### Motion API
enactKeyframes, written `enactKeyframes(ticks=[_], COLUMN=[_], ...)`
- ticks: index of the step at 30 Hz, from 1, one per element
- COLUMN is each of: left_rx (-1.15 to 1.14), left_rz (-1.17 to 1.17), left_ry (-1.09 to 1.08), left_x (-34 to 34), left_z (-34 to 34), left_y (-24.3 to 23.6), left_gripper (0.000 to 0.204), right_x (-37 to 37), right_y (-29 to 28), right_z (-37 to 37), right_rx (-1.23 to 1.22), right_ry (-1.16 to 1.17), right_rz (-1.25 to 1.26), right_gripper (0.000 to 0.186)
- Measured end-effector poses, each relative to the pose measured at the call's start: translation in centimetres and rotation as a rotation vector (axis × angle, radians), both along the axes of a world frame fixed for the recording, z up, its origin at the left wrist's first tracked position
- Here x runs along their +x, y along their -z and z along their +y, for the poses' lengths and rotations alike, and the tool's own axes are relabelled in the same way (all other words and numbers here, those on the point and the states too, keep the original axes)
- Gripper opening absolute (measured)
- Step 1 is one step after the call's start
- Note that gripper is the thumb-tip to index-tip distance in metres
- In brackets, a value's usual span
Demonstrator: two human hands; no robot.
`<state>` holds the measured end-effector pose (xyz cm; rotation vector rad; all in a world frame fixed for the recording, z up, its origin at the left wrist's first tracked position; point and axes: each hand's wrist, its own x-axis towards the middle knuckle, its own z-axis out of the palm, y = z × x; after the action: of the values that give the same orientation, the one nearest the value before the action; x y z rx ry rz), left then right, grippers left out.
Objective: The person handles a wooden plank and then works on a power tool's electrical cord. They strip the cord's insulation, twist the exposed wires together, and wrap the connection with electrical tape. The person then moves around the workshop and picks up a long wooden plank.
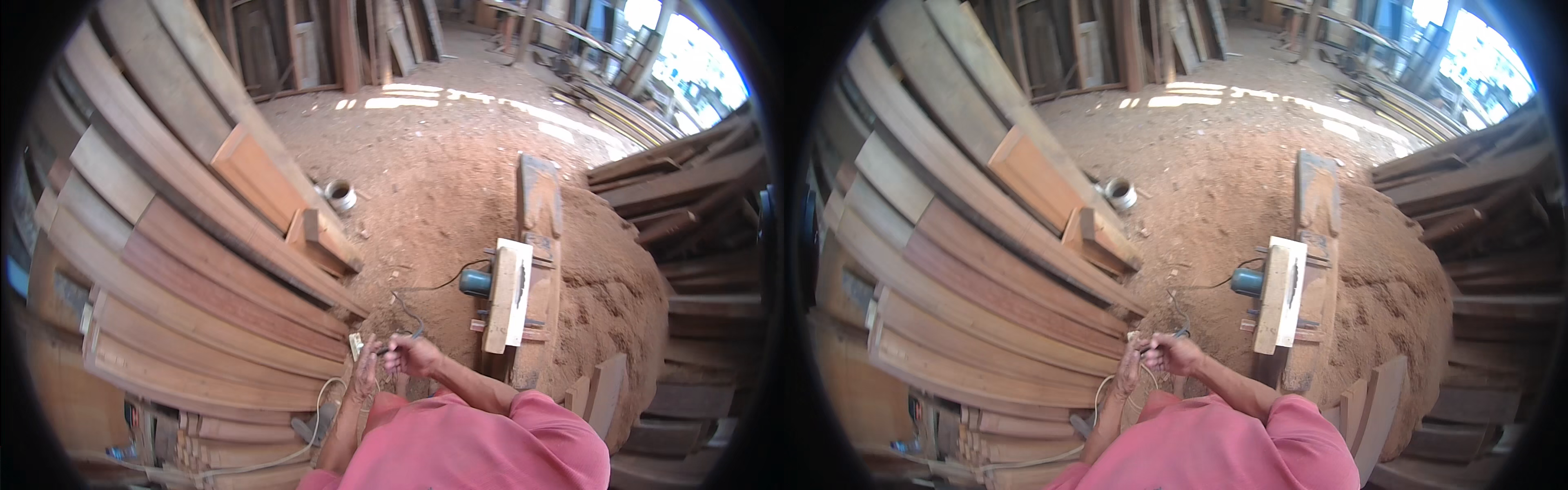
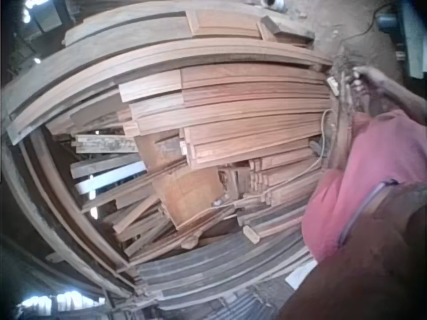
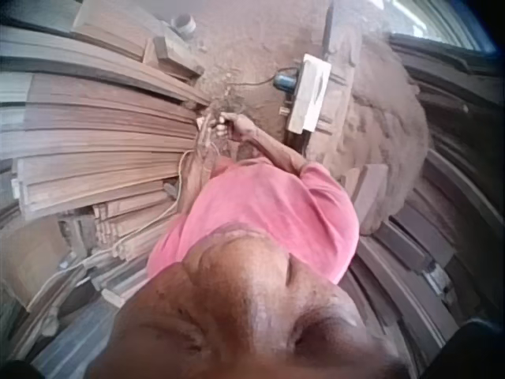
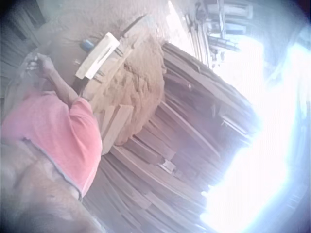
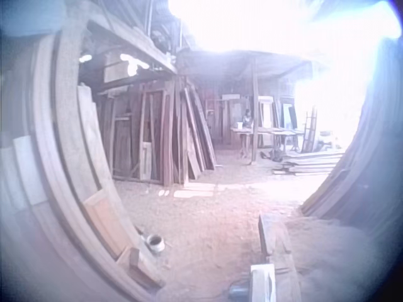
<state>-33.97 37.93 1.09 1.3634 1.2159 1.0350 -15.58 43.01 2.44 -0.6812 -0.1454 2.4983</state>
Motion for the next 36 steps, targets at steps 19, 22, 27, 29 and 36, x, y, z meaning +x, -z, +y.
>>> enactKeyframes(ticks=[19,22,27,29,36], left_rx=[0.588,-0.052,-0.899,-0.716,-0.417], left_rz=[0.537,0.233,-1.491,-1.693,-0.947], left_ry=[-1.001,-1.298,-1.165,-1.024,-0.608], left_x=[4.7,0.6,-1.0,-2.7,-0.9], left_z=[-4.2,-8.4,-10.0,-9.7,-9.6], left_y=[-2.8,-0.2,4.9,8.5,1.9], left_gripper=[0.032,0.060,0.052,0.047,0.033], right_x=[-2.9,-1.9,1.6,3.5,11.5], right_y=[4.2,0.5,-2.2,-1.6,10.9], right_z=[-5.6,-4.0,-5.6,-6.7,-1.8], right_rx=[0.795,0.365,0.023,-0.067,1.002], right_ry=[-0.452,-0.369,-0.569,-0.683,-1.020], right_rz=[-0.339,-0.226,0.047,0.047,-1.055], right_gripper=[0.023,0.021,0.018,0.017,0.038])
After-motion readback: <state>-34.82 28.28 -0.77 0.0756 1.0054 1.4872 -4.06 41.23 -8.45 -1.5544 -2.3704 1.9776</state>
